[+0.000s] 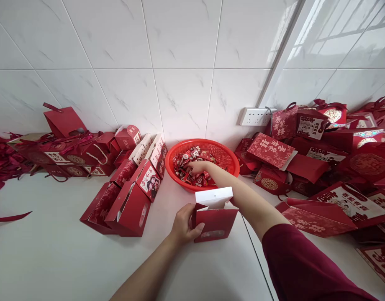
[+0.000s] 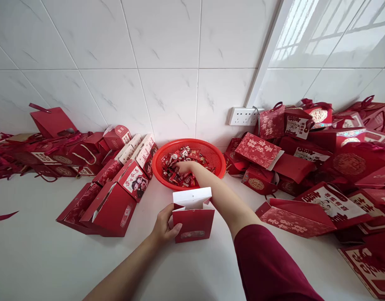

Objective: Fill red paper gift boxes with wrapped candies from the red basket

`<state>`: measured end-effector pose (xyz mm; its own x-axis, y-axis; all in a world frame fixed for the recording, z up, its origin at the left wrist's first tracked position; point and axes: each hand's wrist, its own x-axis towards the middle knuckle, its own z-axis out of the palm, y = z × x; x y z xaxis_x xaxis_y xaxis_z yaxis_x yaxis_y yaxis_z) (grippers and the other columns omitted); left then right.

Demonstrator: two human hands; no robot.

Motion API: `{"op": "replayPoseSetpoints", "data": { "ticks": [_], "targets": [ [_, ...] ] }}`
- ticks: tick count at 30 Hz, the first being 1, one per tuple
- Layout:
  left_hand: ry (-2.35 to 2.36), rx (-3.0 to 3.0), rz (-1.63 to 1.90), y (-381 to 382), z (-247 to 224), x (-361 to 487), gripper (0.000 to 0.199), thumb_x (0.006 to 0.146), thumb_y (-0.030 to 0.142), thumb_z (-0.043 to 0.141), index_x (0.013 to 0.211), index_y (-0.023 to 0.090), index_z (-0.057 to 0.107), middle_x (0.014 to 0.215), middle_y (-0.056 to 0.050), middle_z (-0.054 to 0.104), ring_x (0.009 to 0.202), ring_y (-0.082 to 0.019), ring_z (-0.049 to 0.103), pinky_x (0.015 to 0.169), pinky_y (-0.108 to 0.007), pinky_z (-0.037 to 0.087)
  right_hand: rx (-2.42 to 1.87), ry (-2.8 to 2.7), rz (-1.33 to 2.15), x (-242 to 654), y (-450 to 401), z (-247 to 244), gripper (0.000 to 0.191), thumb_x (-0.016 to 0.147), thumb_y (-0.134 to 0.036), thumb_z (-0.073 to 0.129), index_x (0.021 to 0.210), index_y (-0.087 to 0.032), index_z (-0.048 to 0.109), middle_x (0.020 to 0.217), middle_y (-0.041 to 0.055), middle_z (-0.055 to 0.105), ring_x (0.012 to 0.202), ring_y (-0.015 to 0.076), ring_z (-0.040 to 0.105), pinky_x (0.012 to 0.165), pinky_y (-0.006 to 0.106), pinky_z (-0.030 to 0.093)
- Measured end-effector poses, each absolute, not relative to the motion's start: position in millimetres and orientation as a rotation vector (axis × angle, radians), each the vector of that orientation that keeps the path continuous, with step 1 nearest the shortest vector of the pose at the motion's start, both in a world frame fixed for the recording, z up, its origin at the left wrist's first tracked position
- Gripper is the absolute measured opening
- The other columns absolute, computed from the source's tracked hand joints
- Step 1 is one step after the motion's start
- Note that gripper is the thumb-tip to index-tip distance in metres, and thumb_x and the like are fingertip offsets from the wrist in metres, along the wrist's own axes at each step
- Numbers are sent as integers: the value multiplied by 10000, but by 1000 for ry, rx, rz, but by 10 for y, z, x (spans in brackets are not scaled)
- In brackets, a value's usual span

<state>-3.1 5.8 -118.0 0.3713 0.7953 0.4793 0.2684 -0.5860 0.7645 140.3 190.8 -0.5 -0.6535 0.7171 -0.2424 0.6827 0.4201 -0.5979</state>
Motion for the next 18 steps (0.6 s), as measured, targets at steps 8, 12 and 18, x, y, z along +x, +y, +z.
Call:
{"op": "replayPoseSetpoints", "data": {
  "ticks": [8,12,18],
  "targets": [
    [923,2041,1120,43,-1154,-43,437,828,415,604,1214,211,604,1016,-79,666,885,-243,644,785,-348,510,-1325,-2428,1230,1421,1789,-85,416,734,-112,651,1138,-194,707,1064,69,755,978,260,699,836,303,581],
    [930,2051,1111,39,-1148,-43,433,828,418,605,1203,203,609,1004,-78,664,877,-239,639,778,-343,502,-1329,-2338,1208,1456,1683,-114,388,796,-137,610,1168,-212,692,1091,66,749,988,260,693,840,316,578],
    [926,2046,1107,40,-1156,-41,432,829,406,613,1215,212,608,1012,-70,661,881,-232,638,782,-335,494,-1314,-2268,1099,1602,1410,-141,503,810,-150,595,1304,-235,627,1173,60,723,1061,287,667,912,369,561]
  ]
}}
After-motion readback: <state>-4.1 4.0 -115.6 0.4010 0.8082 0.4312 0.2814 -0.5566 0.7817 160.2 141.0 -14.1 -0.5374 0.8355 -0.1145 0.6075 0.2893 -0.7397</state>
